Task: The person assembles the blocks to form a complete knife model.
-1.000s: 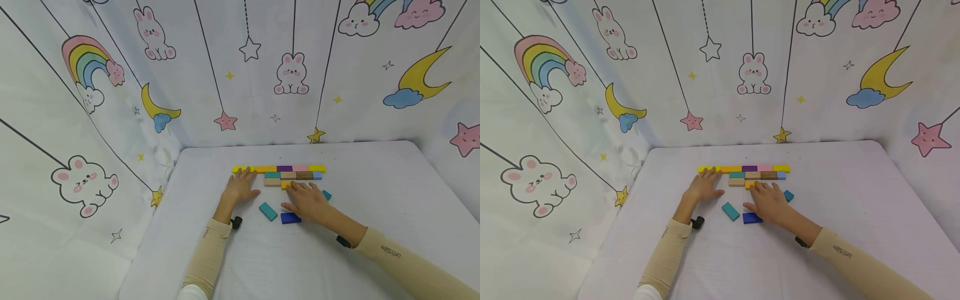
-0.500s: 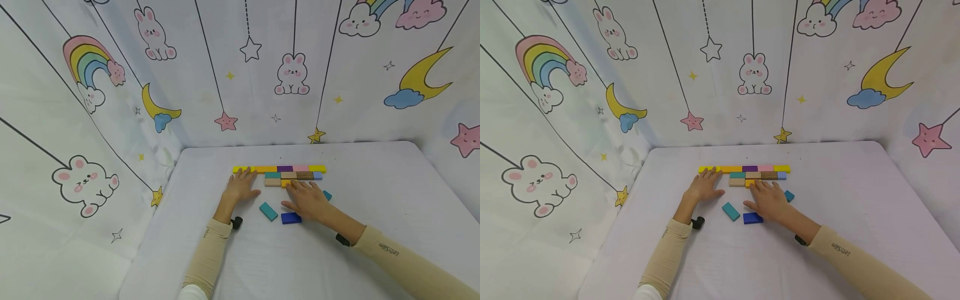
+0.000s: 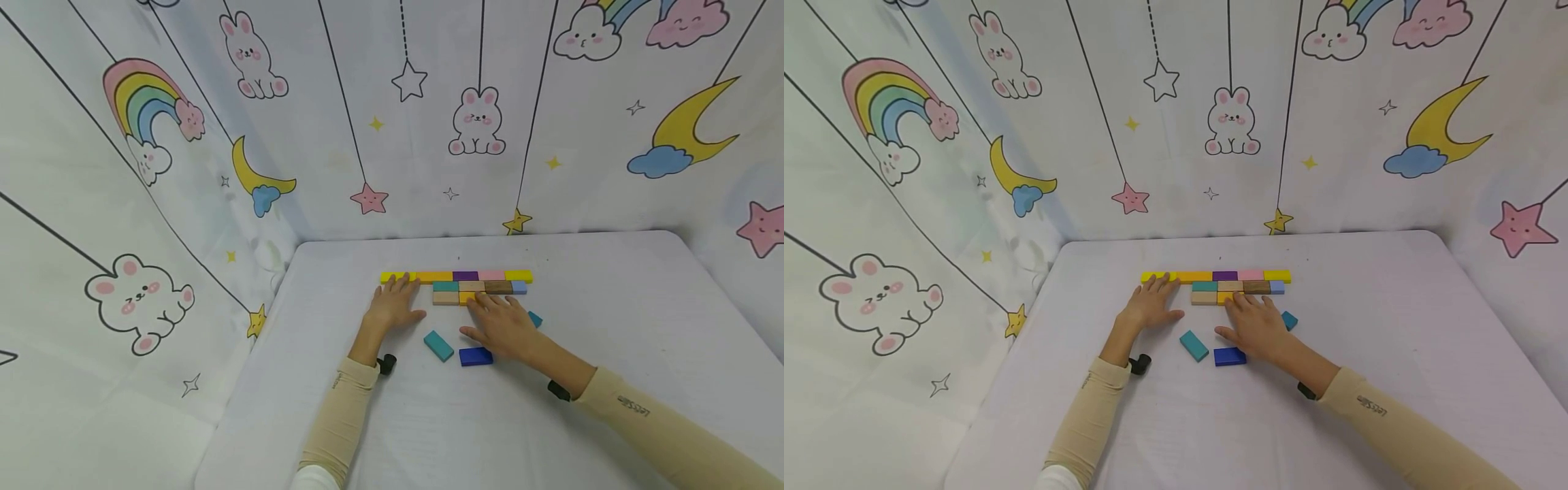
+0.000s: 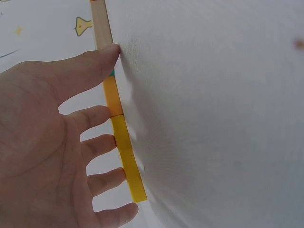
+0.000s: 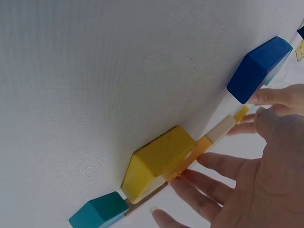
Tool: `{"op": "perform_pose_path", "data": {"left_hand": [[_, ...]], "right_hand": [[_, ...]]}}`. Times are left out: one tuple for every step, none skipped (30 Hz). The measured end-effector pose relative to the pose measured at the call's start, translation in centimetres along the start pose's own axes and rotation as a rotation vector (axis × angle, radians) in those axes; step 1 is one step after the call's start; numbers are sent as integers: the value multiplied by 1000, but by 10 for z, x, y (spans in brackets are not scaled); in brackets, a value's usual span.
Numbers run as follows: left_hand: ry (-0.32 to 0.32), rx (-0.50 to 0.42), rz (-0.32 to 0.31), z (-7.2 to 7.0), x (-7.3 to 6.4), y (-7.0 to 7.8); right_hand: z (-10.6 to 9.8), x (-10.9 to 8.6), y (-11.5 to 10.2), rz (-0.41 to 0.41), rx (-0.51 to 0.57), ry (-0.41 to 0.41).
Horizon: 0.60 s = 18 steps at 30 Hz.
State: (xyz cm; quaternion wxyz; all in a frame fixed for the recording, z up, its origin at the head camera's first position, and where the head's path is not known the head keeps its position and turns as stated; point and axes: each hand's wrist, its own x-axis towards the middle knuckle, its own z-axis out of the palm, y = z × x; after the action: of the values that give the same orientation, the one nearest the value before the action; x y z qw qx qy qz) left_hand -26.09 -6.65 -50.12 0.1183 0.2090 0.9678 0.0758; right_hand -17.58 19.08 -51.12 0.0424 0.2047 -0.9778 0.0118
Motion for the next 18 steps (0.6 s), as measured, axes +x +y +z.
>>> {"op": "perform_pose_path", "data": {"left_hand": [[1, 0, 0, 0, 0, 0], [0, -2, 0, 0, 0, 0], [0, -3, 0, 0, 0, 0], [1, -5, 1, 0, 0, 0], [2, -6, 2, -1, 0, 0], [2, -5, 4, -1, 0, 0], [3, -5, 4, -1, 0, 0], [3, -5, 5, -2, 0, 0], [4, -5, 6, -2, -1, 0], [6, -6, 6, -2, -1, 1], [6, -6, 6, -3, -1, 1], [6, -8, 4, -3, -1, 1], [6, -10, 4, -2, -1, 0], [5, -12, 4, -2, -1, 0], [4, -14, 3, -2, -1, 0], [3, -15, 2, -1, 0, 0], [2, -16, 3, -1, 0, 0], [2, -16, 2, 0, 0, 0]], "right_hand": [[0, 0, 0, 0, -4, 0], [1, 1, 1, 0, -5, 0], [1, 1, 1, 1, -6, -1], [1, 1, 1, 3, -6, -3], [1, 1, 1, 6, -5, -5], [1, 2, 1, 9, -4, -7], [1, 2, 1, 11, -3, -9], [1, 2, 1, 14, 1, -11], [1, 2, 1, 16, 3, -13], [1, 3, 1, 19, 7, -16], [1, 3, 1, 22, 12, -18], [1, 4, 1, 25, 17, -22], [1, 4, 1, 30, 25, -29], [0, 4, 2, 35, 35, -38], [0, 5, 2, 44, 50, -46], [-2, 5, 2, 51, 66, -56], [-2, 5, 3, 55, 79, -61], [-3, 5, 3, 60, 93, -66]]}}
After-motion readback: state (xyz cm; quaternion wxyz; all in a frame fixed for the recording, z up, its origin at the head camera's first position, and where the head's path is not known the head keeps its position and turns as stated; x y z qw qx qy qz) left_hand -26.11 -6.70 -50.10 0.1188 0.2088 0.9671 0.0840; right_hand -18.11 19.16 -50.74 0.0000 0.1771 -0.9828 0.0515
